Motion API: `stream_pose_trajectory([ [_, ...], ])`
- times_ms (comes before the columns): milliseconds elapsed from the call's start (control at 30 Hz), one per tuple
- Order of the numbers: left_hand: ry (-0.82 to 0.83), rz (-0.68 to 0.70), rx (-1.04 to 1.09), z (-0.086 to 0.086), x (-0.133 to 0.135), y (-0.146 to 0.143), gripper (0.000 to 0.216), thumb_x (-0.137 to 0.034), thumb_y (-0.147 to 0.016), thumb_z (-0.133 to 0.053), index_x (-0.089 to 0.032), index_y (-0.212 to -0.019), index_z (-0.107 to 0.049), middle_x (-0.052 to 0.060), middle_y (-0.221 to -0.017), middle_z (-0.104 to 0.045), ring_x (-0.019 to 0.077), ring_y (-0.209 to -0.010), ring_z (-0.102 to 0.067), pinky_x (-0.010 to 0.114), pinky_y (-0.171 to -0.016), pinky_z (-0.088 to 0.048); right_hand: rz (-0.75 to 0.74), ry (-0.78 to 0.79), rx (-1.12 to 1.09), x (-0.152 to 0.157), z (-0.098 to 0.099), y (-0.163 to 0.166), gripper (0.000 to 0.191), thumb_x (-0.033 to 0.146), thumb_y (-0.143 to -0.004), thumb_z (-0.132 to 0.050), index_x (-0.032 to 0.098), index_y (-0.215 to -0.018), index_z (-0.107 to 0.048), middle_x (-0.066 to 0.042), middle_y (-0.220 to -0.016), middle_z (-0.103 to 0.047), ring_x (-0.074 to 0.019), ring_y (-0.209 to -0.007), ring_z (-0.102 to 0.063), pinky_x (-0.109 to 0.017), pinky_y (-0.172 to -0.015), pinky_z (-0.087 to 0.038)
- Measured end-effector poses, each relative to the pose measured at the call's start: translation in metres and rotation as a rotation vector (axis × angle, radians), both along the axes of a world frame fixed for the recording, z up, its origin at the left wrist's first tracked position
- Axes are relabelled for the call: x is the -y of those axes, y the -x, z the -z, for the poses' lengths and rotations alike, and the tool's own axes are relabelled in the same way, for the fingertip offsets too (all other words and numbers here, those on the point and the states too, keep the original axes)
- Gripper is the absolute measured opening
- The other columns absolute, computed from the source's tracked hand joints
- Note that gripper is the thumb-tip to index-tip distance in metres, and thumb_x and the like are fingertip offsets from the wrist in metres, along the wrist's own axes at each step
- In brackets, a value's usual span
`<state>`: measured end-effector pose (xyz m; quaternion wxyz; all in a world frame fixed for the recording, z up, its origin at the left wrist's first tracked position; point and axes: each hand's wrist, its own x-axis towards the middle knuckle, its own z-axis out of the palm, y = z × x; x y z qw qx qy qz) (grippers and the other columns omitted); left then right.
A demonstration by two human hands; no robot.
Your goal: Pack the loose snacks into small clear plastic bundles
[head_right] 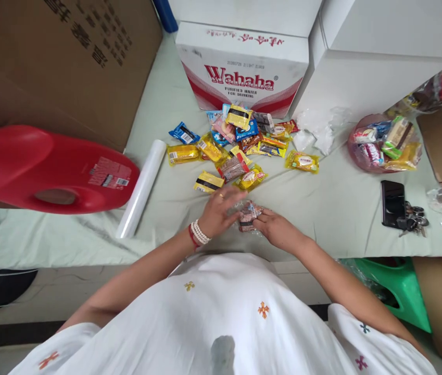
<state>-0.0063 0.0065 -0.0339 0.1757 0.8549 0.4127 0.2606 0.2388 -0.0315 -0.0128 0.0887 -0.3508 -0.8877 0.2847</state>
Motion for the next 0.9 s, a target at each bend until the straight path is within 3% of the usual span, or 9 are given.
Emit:
stream_pose_trajectory([
  [100,0.002,0.274,-0.038,0.003,0.005,0.018,0.03,-0.022,-0.101,-0.045,-0.025,-0.108,-0.074,0.009,-0.107,-0.075,0.022,-0.106,-0.064,0.04,-0.092,-0.052,0.032,0.086,-0.079,-0.003,-0.004,0.001,0.036,0.012,-0.102,-0.044,0.027,-0.118,-0.071,-0.007,-0.11,-0.072,-0.0241,-0.11,-0.06,-0.04,-0.096,-0.052],
  [200,-0.042,0.35,-0.066,0.01,0.022,0.037,0.027,-0.016,-0.099,-0.049,-0.024,-0.106,-0.074,0.009,-0.112,-0.076,0.0218,-0.108,-0.065,0.039,-0.09,-0.052,0.038,0.118,-0.102,-0.006,-0.004,0.002,0.035,0.009,-0.1,-0.044,0.025,-0.115,-0.071,-0.007,-0.109,-0.071,-0.0235,-0.107,-0.059,-0.039,-0.096,-0.05],
  [367,0.074,0.184,-0.139,0.015,0.038,0.042,0.028,-0.028,-0.097,-0.051,-0.018,-0.114,-0.071,0.014,-0.116,-0.074,0.0267,-0.109,-0.065,0.044,-0.092,-0.049,0.072,0.057,-0.072,-0.001,-0.004,0.005,0.015,0.015,-0.098,-0.052,0.019,-0.101,-0.066,-0.011,-0.101,-0.066,-0.025,-0.102,-0.057,-0.043,-0.097,-0.048],
  [467,0.192,-0.149,-0.12,0.015,0.038,0.028,0.036,-0.034,-0.101,-0.047,-0.015,-0.123,-0.067,0.014,-0.103,-0.072,0.0258,-0.095,-0.064,0.043,-0.087,-0.049,0.12,-0.007,-0.056,0.009,0.0,0.01,0.014,0.028,-0.099,-0.059,0.02,-0.108,-0.066,-0.011,-0.107,-0.063,-0.0273,-0.108,-0.054,-0.048,-0.103,-0.045],
  [567,0.208,-0.399,-0.231,0.01,0.038,0.016,0.044,-0.044,-0.093,-0.062,-0.017,-0.128,-0.067,0.019,-0.117,-0.065,0.0346,-0.106,-0.058,0.05,-0.089,-0.046,0.221,-0.068,0.002,0.018,0.009,0.015,0.012,0.028,-0.101,-0.056,0.019,-0.099,-0.065,-0.012,-0.102,-0.061,-0.0285,-0.103,-0.051,-0.048,-0.096,-0.047],
  [633,0.21,-0.374,-0.307,0.004,0.039,0.015,0.034,-0.044,-0.087,-0.069,-0.021,-0.112,-0.074,0.019,-0.125,-0.062,0.0398,-0.118,-0.052,0.054,-0.093,-0.043,0.245,-0.077,0.027,0.021,0.013,0.016,0.012,0.025,-0.101,-0.054,0.019,-0.096,-0.064,-0.012,-0.099,-0.06,-0.0284,-0.1,-0.049,-0.047,-0.093,-0.048],
  [700,0.243,-0.288,-0.342,-0.005,0.042,0.018,0.018,-0.037,-0.09,-0.066,-0.021,-0.091,-0.074,0.015,-0.117,-0.064,0.0371,-0.118,-0.054,0.049,-0.091,-0.043,0.244,-0.074,0.036,0.022,0.013,0.017,0.011,0.023,-0.101,-0.054,0.019,-0.097,-0.064,-0.011,-0.099,-0.059,-0.0285,-0.1,-0.048,-0.046,-0.092,-0.048],
  [800,0.337,-0.223,-0.273,-0.024,0.044,0.02,0.021,-0.026,-0.096,-0.053,-0.02,-0.082,-0.067,0.008,-0.089,-0.066,0.0236,-0.087,-0.061,0.035,-0.074,-0.045,0.235,-0.071,0.043,0.021,0.012,0.018,0.01,0.022,-0.1,-0.053,0.02,-0.097,-0.063,-0.011,-0.099,-0.058,-0.0284,-0.099,-0.048,-0.045,-0.09,-0.048],
  [900,0.389,-0.154,-0.09,-0.04,0.042,0.009,0.023,-0.025,-0.098,-0.049,-0.021,-0.079,-0.06,0.001,-0.073,-0.061,0.0161,-0.066,-0.056,0.029,-0.065,-0.042,0.213,-0.066,0.039,0.02,0.015,0.022,0.012,0.019,-0.1,-0.051,0.02,-0.095,-0.062,-0.011,-0.097,-0.059,-0.0279,-0.098,-0.048,-0.044,-0.088,-0.048],
])
